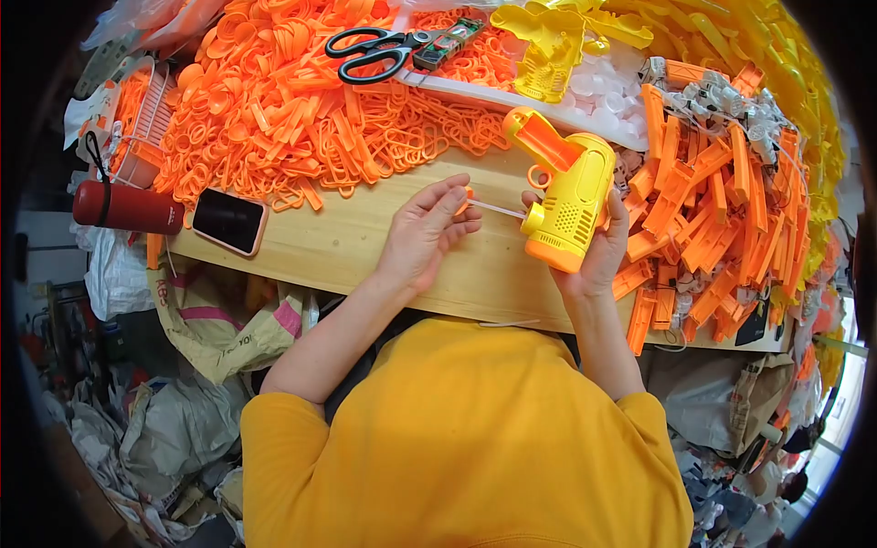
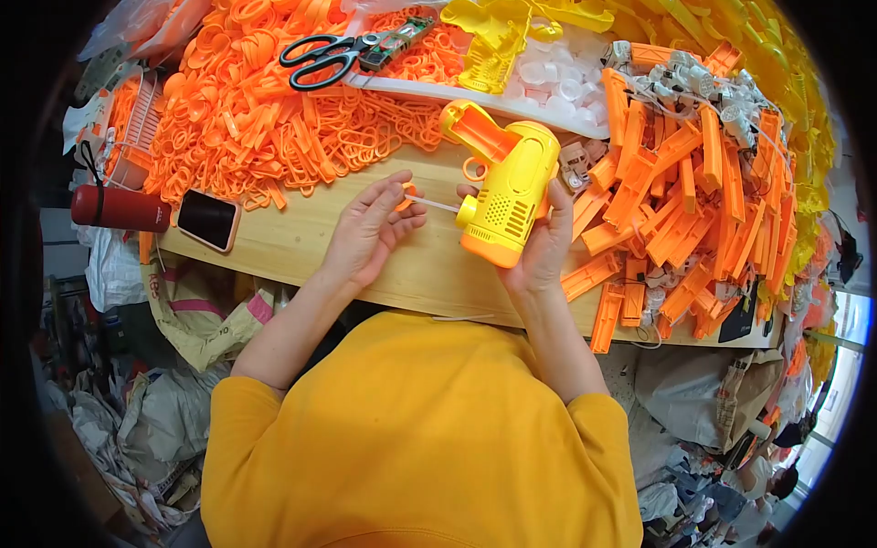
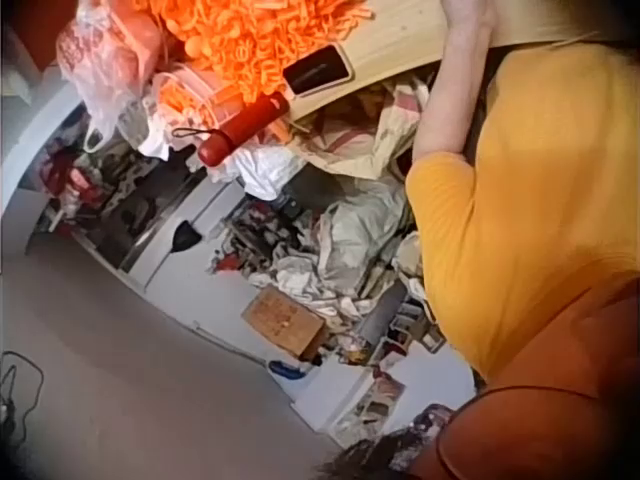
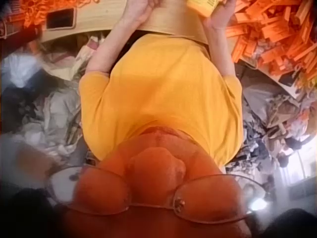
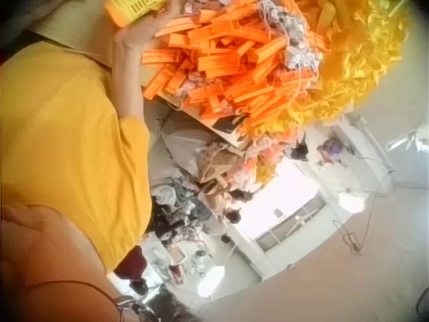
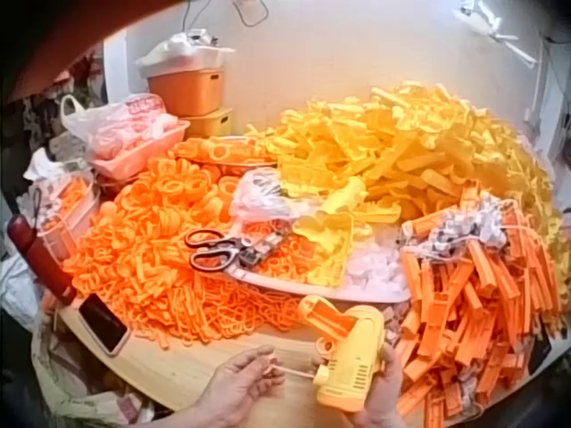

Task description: Assembling plastic toy parts at a factory workstation.

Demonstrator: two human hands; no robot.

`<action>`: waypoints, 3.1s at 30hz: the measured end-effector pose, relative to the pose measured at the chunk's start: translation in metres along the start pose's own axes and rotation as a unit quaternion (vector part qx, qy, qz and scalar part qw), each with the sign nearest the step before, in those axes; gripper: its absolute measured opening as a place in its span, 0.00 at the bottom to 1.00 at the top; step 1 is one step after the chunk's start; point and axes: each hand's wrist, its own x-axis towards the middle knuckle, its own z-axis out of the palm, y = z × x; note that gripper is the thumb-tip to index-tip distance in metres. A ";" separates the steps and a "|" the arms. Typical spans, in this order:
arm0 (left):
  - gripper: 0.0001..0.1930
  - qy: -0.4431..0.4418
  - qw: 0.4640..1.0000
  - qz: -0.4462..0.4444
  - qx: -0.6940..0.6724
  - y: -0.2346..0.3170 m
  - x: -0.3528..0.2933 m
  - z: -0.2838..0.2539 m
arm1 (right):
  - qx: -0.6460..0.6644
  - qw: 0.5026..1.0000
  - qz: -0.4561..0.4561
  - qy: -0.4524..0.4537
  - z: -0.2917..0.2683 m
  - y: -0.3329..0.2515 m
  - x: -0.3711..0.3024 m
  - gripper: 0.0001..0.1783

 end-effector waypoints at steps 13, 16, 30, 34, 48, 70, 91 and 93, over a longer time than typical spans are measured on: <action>0.29 -0.018 0.996 0.029 -0.085 -0.004 -0.005 0.027 | -0.117 0.991 -0.056 0.024 0.008 0.016 -0.001 0.37; 0.29 -0.029 0.997 0.006 -0.077 -0.008 -0.008 0.029 | -0.104 0.993 -0.046 0.010 0.008 0.018 -0.001 0.36; 0.38 -0.146 0.912 0.273 0.270 -0.033 -0.030 0.048 | -0.097 0.993 -0.071 0.007 0.011 0.027 0.002 0.31; 0.41 -0.160 0.916 0.263 0.259 -0.044 -0.028 0.045 | -0.151 0.982 -0.111 0.037 0.024 0.029 0.000 0.30; 0.18 -0.125 0.868 0.233 0.420 0.022 0.001 0.014 | -0.241 0.970 -0.020 0.024 0.006 -0.012 0.003 0.29; 0.13 -0.023 0.343 0.509 0.789 0.045 0.102 -0.021 | -0.712 0.663 0.077 -0.218 0.025 0.015 0.035 0.32; 0.11 -0.085 0.775 0.245 0.576 0.054 0.052 -0.040 | 0.177 0.747 -0.118 -0.629 0.186 -0.044 -0.070 0.21; 0.11 -0.061 0.818 0.238 0.520 0.051 0.049 -0.037 | 0.137 0.744 -0.048 -0.652 0.183 -0.059 -0.072 0.21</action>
